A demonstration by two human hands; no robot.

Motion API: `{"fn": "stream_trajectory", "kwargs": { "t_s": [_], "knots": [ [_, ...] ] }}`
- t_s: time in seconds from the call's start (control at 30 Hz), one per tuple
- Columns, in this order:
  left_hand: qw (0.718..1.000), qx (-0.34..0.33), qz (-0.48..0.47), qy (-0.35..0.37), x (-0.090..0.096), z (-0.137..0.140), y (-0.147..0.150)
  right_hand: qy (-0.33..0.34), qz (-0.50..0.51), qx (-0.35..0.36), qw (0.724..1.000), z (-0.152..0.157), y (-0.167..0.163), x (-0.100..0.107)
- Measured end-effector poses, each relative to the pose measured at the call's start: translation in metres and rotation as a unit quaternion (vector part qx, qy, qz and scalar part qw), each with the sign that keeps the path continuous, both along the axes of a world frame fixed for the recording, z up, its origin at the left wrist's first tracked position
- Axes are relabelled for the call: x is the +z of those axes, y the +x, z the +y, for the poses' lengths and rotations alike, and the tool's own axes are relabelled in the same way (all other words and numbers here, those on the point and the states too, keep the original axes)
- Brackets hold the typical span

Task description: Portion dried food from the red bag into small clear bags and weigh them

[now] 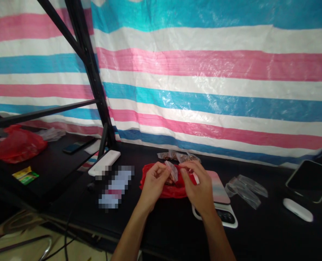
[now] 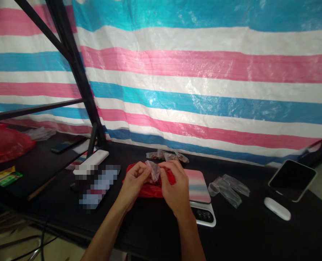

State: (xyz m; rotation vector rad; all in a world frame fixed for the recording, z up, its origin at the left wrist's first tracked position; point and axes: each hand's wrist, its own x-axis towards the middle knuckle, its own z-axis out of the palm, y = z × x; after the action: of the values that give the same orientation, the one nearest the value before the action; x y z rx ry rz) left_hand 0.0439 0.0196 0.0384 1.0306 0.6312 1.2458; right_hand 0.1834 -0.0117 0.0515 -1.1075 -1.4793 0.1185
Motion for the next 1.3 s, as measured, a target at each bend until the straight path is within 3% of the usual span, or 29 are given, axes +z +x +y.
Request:
{"fn": "stream_trajectory", "kwargs": {
  "t_s": [0.13,0.37,0.5,0.73,0.9,1.1,1.2,1.3],
  "knots": [
    [1.0,0.017,0.001,0.015,-0.001,0.002,0.001,-0.077,0.014,0.062,0.995,0.004,-0.016,-0.005],
    [0.999,0.02,0.035,0.018,-0.01,0.011,-0.003,-0.133,0.032,0.088,0.987,0.01,-0.014,-0.012],
    [0.995,0.008,0.076,0.061,-0.013,0.013,-0.003,-0.126,0.021,0.041,0.991,0.009,-0.021,-0.014],
    [0.966,0.037,0.219,0.132,-0.006,0.003,0.001,-0.029,0.052,-0.105,0.993,0.012,-0.017,-0.015],
    [0.994,0.073,0.071,0.044,-0.005,0.006,0.002,-0.097,0.096,-0.081,0.987,0.012,-0.007,-0.013],
    [0.996,-0.014,-0.084,-0.029,0.003,0.007,-0.005,-0.178,0.101,-0.038,0.978,0.015,-0.005,-0.019],
    [0.994,-0.026,-0.102,-0.024,0.005,0.006,-0.007,-0.187,0.113,-0.045,0.975,0.018,-0.003,-0.021],
    [0.998,-0.034,-0.043,-0.007,0.0,0.008,-0.008,-0.189,0.109,-0.031,0.975,0.021,0.0,-0.022]
  ]
}}
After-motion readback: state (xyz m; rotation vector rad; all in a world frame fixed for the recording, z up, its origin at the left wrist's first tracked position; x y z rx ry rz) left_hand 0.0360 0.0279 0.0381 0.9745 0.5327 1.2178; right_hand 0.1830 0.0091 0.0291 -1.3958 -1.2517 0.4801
